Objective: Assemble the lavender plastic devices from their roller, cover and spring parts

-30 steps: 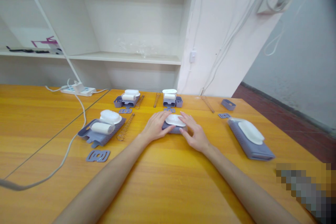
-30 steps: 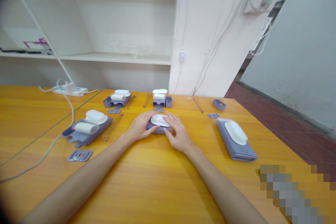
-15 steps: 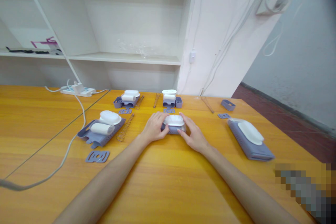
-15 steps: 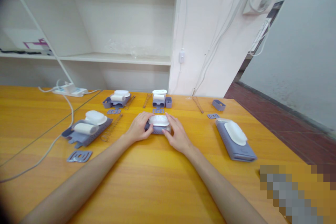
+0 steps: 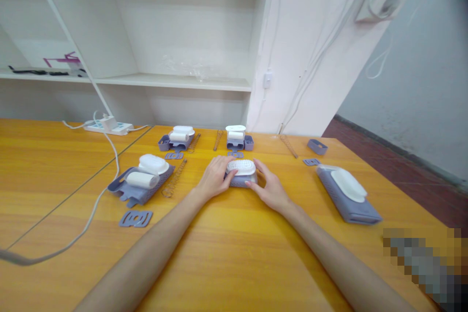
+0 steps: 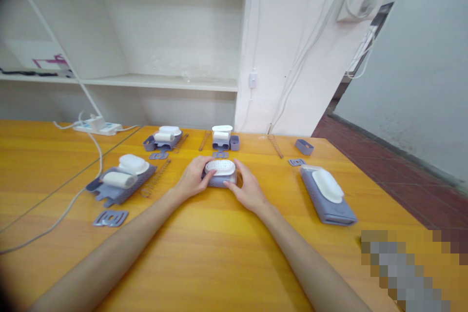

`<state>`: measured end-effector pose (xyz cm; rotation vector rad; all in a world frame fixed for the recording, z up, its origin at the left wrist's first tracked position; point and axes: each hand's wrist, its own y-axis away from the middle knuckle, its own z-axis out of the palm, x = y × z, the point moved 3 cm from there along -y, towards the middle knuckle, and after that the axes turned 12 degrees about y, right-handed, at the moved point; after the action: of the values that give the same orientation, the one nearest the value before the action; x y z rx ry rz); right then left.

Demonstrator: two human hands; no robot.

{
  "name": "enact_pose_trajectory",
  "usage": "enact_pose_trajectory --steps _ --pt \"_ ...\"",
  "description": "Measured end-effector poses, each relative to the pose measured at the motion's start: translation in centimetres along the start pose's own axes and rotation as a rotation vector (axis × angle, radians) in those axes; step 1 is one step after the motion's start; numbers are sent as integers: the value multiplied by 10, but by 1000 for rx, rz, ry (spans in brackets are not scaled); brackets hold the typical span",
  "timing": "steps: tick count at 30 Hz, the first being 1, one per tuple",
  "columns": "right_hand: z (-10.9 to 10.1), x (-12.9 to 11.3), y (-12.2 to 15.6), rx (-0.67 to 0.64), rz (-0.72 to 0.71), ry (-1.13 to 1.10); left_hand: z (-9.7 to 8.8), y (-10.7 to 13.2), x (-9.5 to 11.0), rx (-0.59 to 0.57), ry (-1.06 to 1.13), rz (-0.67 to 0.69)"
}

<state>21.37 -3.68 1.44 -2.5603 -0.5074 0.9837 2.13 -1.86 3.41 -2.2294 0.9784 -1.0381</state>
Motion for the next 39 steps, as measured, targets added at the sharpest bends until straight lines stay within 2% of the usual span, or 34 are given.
enact_pose_trajectory --steps 6,10,13,19,34,39 --pt "-2 -6 -2 26 -117 13 -2 0 -4 65 17 -5" --pt "-3 -5 -2 30 -106 12 -4 0 -6 109 -54 -15" --pt "-3 -4 -1 37 -90 24 -6 0 -8 137 -131 -74" --pt "-3 -4 -2 48 -87 24 -6 -1 -7 95 -198 -133" --pt "-4 -7 -2 31 -89 18 -3 -3 3 7 -182 -63" --pt "-4 -7 -2 35 -87 27 -3 -3 6 40 -230 -109"
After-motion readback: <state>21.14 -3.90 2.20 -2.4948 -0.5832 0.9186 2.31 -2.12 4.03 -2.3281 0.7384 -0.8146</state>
